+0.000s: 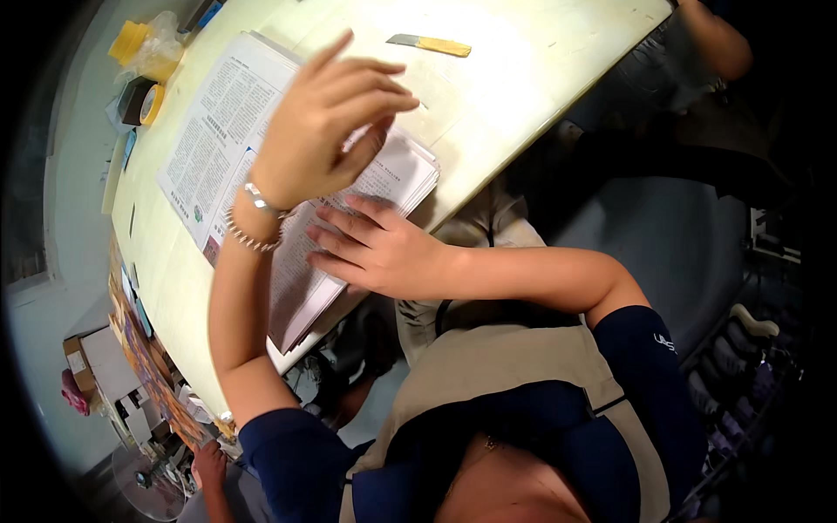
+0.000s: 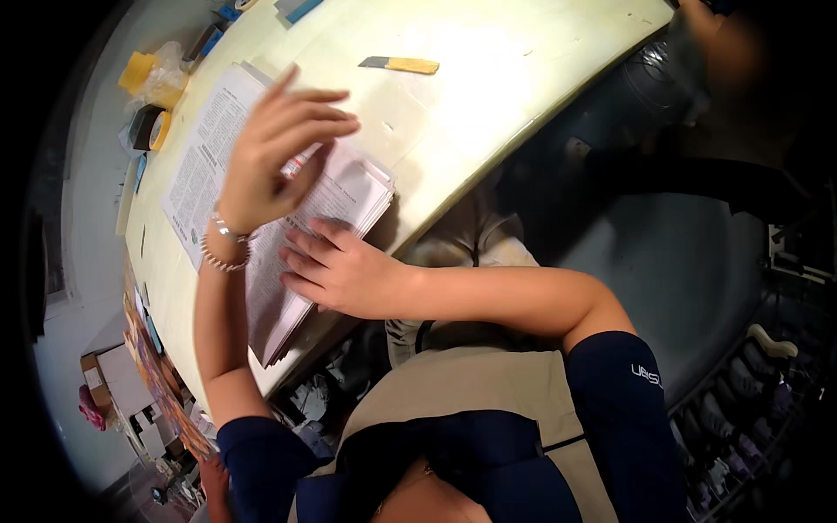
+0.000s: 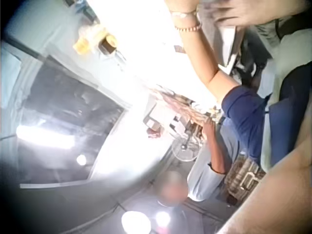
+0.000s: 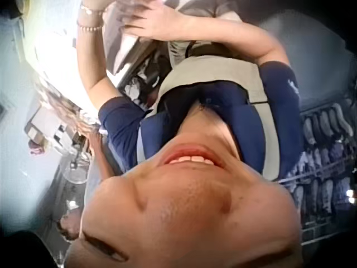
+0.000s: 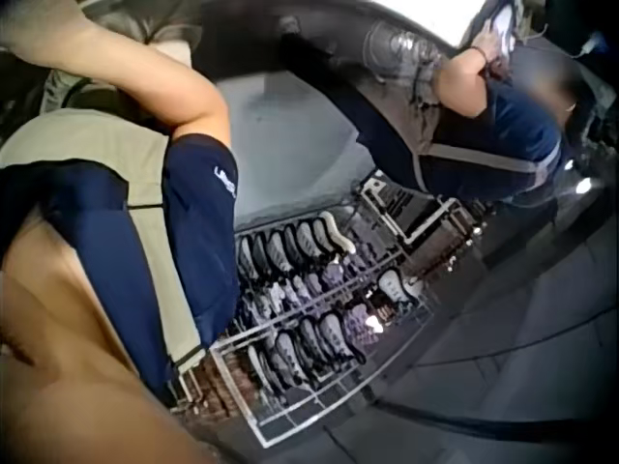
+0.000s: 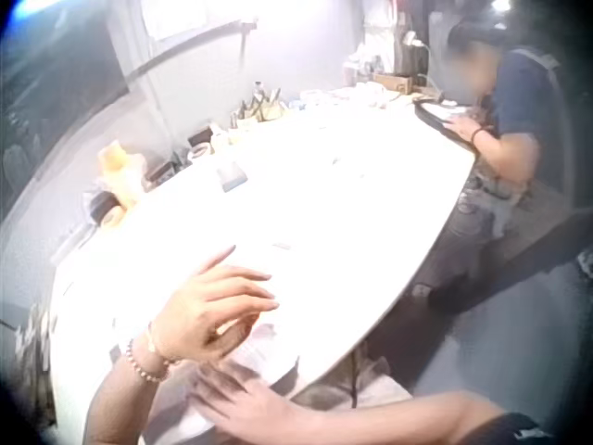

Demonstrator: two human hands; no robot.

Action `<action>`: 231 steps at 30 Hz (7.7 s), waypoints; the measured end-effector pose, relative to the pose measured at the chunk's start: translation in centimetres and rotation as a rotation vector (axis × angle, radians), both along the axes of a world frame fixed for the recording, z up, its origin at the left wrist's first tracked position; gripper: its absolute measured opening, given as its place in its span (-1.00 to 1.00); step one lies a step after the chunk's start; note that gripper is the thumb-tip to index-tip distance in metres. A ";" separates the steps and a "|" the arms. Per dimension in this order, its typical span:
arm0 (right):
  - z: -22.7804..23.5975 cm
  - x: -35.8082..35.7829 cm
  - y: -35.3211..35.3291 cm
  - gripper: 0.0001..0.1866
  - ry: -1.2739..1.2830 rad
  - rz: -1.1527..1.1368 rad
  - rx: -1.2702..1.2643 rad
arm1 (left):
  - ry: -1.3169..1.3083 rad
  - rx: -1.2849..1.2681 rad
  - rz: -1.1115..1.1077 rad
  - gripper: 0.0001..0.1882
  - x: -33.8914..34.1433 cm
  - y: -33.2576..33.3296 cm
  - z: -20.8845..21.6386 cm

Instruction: The person uses a yellow utility knife to carefully separate the glued edges of a stack of paper sheets. They repeatedly slide the blade between the sheets to loosen the bond and then pull the sheets apart by hand.

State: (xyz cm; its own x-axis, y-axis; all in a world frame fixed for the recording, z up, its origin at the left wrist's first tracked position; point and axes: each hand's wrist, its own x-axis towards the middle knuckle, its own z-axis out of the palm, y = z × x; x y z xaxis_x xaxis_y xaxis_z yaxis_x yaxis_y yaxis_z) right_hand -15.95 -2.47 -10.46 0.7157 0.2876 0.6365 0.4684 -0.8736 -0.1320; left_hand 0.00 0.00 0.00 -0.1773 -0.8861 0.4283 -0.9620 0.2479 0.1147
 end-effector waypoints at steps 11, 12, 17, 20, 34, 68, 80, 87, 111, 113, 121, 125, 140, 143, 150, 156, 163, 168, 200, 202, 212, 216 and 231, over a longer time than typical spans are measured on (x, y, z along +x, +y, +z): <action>2.6 4.2 -16.0 -0.79 -0.208 -0.430 0.310 | 0.201 0.002 -0.021 -0.83 0.9 0.7 -4.0; 1.8 5.1 -17.1 -0.59 0.173 -0.578 0.347 | 0.201 0.040 -0.024 -0.82 0.9 0.6 -4.3; 0.2 8.0 -18.6 -0.69 0.425 -0.825 0.131 | 0.182 0.135 -0.039 -0.75 1.1 0.5 -4.3; 0.0 7.9 -18.8 -0.73 0.481 -0.770 0.320 | 0.211 0.178 -0.029 -0.69 1.1 0.5 -4.3; -0.4 -3.5 -14.2 -0.80 0.375 -0.552 1.164 | 0.231 0.146 -0.047 -0.69 1.5 0.6 -4.9; 3.5 -5.5 -12.8 -0.88 0.439 -0.381 1.265 | 0.271 0.073 0.023 -0.80 0.6 1.2 -4.2; 3.3 -5.8 -12.6 -0.88 0.432 -0.321 1.322 | 0.246 0.054 -0.014 -0.84 0.6 1.6 -3.6; 3.7 -6.0 -12.2 -0.89 0.450 -0.308 1.319 | 0.186 0.061 0.014 -0.87 0.4 1.7 -3.6; 6.7 -0.7 -17.8 -0.70 0.996 -0.038 0.916 | 0.230 0.121 0.016 -0.83 0.2 1.0 -4.4; 6.8 0.5 -18.0 -0.70 1.086 0.003 0.853 | 0.252 0.126 0.007 -0.87 0.3 1.1 -4.7; 6.1 0.3 -17.1 -0.75 1.188 -0.010 1.078 | 0.319 0.150 -0.043 -0.89 0.9 0.8 -5.4; 5.8 -0.5 -17.1 -0.75 1.148 -0.062 1.083 | 0.327 0.158 -0.044 -0.89 0.9 0.8 -5.3; 6.7 -1.4 -11.0 -0.74 1.197 -0.155 1.168 | 0.450 0.077 -0.097 -0.91 1.7 1.1 -7.1; 6.3 -1.7 -9.1 -0.79 1.156 -0.119 1.263 | 0.349 -0.126 -0.114 -0.90 1.9 0.5 -8.5; 6.7 -2.3 -4.0 -0.82 1.281 -0.062 1.377 | 0.459 -0.048 -0.099 -0.89 1.4 0.8 -8.0; 6.6 -2.2 0.4 -0.80 1.368 0.054 1.440 | 0.386 -0.216 -0.087 -0.85 1.2 -0.4 -8.6; 6.3 -2.0 5.7 -0.83 1.424 0.158 1.428 | 0.393 -0.138 -0.084 -0.81 1.2 -0.1 -8.4; 6.2 -2.1 6.9 -0.85 1.470 0.279 1.348 | 0.549 -0.007 -0.057 -0.85 1.5 0.2 -7.8; 5.4 -7.6 -8.7 -0.88 0.396 -0.336 1.446 | 0.530 0.229 -0.086 -0.84 1.3 1.0 -5.2; 5.4 -7.7 -9.0 -0.87 0.392 -0.370 1.446 | 0.564 0.188 -0.120 -0.84 1.6 1.2 -5.3; 5.4 -7.7 -9.5 -0.89 0.365 -0.460 1.334 | 0.441 0.133 -0.134 -0.77 0.5 0.9 -5.0; 5.3 -7.6 -9.5 -0.89 0.317 -0.435 1.313 | 0.329 0.116 -0.102 -0.76 0.5 1.2 -5.1; 6.2 -7.0 -9.9 -0.91 0.369 -0.475 1.325 | 0.180 0.028 -0.116 -0.68 0.3 1.3 -4.5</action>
State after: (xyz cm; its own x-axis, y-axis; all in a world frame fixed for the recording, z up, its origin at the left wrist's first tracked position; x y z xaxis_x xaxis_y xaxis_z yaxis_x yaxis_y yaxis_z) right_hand -22.99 -12.40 -4.22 0.7522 -0.6589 0.0038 -0.0628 -0.0775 -0.9950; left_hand 0.35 1.26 -4.54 -0.2023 -0.8760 0.4379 -0.8905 0.3506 0.2900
